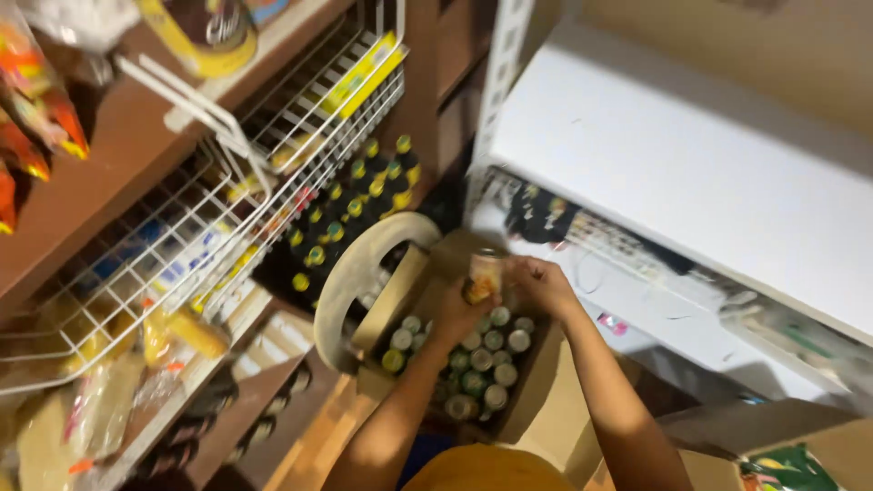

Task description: Taking various canned food items from a cardboard box on the floor and organizing them neatly onto a pantry shelf.

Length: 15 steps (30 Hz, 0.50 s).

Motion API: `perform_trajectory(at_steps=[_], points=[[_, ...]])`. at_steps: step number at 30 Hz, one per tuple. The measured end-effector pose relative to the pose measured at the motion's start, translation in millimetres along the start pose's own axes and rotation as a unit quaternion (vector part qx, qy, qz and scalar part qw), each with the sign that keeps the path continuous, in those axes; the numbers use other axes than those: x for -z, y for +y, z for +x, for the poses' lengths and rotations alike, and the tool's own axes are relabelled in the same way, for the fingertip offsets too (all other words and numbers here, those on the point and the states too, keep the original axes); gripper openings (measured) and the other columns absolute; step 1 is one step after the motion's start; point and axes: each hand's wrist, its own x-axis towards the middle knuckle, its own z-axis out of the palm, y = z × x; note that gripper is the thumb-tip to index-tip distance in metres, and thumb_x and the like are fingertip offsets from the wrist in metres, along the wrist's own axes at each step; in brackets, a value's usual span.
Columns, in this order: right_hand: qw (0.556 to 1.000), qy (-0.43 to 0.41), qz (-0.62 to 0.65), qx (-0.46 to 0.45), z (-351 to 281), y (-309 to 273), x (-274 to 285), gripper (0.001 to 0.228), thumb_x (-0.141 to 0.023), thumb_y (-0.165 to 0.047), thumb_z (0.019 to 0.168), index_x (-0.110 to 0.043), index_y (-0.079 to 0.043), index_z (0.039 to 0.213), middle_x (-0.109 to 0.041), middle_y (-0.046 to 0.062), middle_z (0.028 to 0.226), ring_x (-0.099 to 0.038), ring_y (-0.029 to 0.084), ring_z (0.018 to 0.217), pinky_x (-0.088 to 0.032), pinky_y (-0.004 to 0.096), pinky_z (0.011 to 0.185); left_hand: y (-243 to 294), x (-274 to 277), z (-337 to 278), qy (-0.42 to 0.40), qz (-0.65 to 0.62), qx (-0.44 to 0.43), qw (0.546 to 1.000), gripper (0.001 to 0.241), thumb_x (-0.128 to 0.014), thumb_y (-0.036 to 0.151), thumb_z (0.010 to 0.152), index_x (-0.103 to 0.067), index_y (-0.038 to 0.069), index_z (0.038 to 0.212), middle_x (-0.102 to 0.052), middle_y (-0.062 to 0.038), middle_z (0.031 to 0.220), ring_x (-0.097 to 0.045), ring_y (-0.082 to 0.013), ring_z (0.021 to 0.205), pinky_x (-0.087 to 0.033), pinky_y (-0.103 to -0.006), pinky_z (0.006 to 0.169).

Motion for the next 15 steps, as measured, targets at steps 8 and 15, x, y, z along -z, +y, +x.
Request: perform_trajectory(at_steps=[8, 15], points=[[0.993, 0.083, 0.034, 0.08, -106.6, -94.6, 20.5, 0.041, -0.072, -0.015, 0.092, -0.067, -0.002, 0.131, -0.077, 0.008, 0.106, -0.075, 0.014, 0.096, -0.062, 0.029, 0.082, 149.3, -39.2, -15.6, -0.106, 0.095, -0.144, 0.979, 0.046, -0.084, 0.023, 0.08, -0.068, 0.006, 0.119, -0.075, -0.007, 0.103, -0.07, -0.0163, 0.092, -0.056, -0.0335, 0.08], [0.987, 0.149, -0.009, 0.064, -173.8, -154.4, 45.4, 0.04, -0.071, -0.025, 0.094, -0.075, -0.001, 0.125, -0.078, 0.008, 0.105, -0.071, 0.015, 0.091, -0.061, 0.03, 0.079, 219.5, -66.3, -27.1, -0.242, 0.111, -0.171, 0.948, 0.039, -0.071, 0.007, 0.092, -0.068, 0.0, 0.13, -0.08, -0.009, 0.102, -0.073, -0.0127, 0.091, -0.058, -0.0295, 0.082]])
